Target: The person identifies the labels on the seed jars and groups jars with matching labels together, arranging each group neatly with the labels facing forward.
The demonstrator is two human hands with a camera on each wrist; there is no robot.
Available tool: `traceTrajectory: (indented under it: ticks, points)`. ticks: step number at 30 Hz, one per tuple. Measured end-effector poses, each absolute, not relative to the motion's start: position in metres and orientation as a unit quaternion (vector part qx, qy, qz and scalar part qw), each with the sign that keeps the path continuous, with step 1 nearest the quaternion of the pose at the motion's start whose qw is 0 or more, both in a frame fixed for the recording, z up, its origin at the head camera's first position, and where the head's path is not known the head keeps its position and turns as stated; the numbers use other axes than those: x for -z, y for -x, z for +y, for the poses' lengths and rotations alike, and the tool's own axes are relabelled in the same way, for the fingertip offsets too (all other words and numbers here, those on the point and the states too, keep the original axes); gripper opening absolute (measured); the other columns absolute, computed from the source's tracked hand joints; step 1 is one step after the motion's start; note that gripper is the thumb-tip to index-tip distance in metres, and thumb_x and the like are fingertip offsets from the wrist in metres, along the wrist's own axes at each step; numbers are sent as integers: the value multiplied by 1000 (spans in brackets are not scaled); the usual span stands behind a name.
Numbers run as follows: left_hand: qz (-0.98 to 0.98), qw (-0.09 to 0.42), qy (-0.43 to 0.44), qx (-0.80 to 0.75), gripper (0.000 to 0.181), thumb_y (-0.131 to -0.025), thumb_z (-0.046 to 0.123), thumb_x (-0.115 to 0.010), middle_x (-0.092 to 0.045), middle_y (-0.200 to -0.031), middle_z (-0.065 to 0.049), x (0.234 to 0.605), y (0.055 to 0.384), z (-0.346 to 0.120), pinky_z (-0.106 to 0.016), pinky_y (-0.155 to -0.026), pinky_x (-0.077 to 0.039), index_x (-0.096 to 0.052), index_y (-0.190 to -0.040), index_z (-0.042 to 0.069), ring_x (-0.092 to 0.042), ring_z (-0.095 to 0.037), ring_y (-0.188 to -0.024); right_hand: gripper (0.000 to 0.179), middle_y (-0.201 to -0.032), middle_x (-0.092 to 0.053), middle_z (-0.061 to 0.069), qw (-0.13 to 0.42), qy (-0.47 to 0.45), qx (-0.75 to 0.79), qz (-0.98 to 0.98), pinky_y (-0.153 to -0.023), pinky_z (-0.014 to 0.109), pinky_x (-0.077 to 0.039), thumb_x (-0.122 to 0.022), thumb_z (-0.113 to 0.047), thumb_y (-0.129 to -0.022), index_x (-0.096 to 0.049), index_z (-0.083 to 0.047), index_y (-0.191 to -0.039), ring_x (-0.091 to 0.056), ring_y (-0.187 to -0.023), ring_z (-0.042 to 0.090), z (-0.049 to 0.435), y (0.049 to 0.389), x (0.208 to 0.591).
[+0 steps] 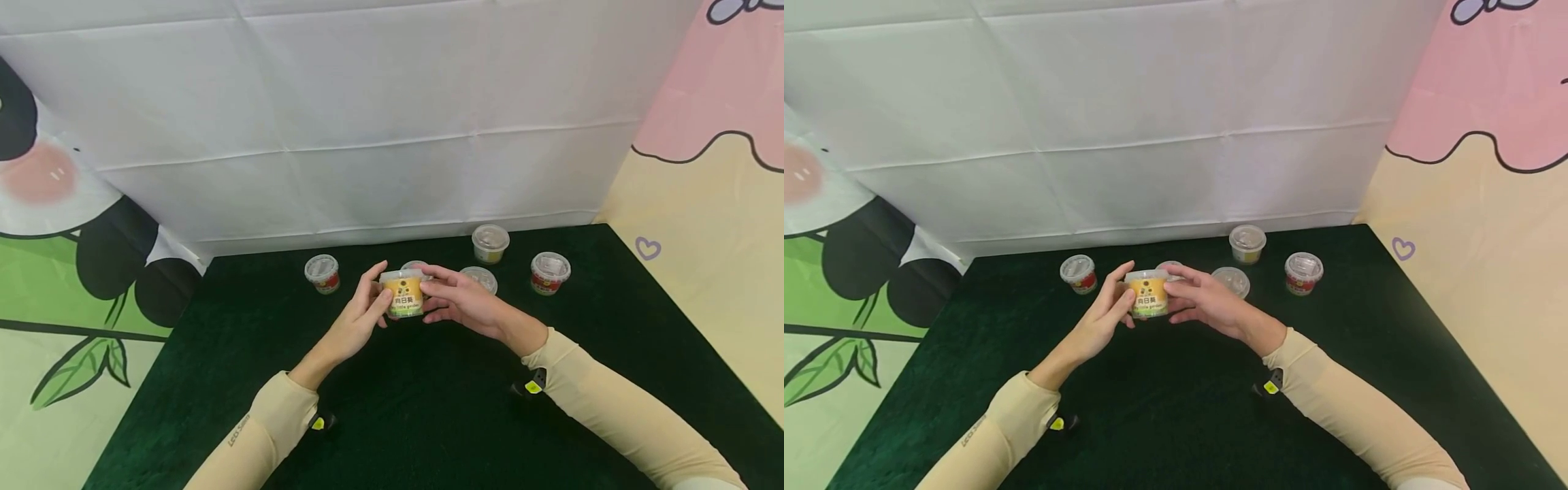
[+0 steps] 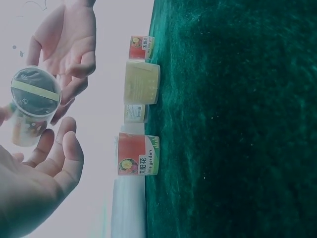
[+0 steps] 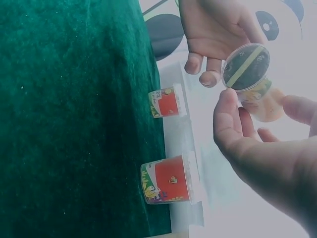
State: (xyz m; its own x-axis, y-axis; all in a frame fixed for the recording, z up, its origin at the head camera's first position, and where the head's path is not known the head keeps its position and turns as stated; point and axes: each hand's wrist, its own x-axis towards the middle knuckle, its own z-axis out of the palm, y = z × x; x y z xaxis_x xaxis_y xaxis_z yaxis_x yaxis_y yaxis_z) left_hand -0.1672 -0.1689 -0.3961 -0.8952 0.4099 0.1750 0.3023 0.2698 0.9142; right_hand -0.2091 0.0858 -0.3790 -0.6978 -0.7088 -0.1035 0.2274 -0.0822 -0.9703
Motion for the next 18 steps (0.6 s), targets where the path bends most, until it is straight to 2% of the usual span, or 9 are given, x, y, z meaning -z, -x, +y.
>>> traceTrajectory:
  ticks: [7,12,15,18]
  points:
    - [783,49,-225,-578,59,-109,26,-46,-51,-129,-18,394,167,-171,-39,-79,-55,-15,-160,20,-62,-35,-94,56,-145,-43,19,334,211,699,596,-98,43,-51,-47,-23,-108,-27,-15,-160,-56,-118,33,87,207,378]
    - [775,86,-205,-591,52,-109,30,-46,-54,-126,-17,393,168,-175,-41,-83,-55,-28,-156,15,-67,-32,-95,58,-149,-42,19,319,219,698,602,-101,45,-50,-49,-22,-108,-25,-14,-160,-52,-127,37,84,209,378]
    - [775,117,-186,-592,49,-110,36,-43,-57,-126,-17,393,169,-177,-45,-86,-55,-38,-151,10,-68,-30,-98,58,-149,-42,19,309,215,704,602,-102,45,-49,-49,-20,-107,-26,-13,-160,-53,-126,36,84,209,378]
    - [779,139,-169,-588,50,-110,41,-41,-59,-126,-16,394,169,-178,-47,-89,-54,-41,-148,9,-68,-29,-101,56,-147,-43,19,304,207,709,601,-101,45,-50,-50,-19,-106,-29,-14,-158,-54,-124,35,84,208,378]
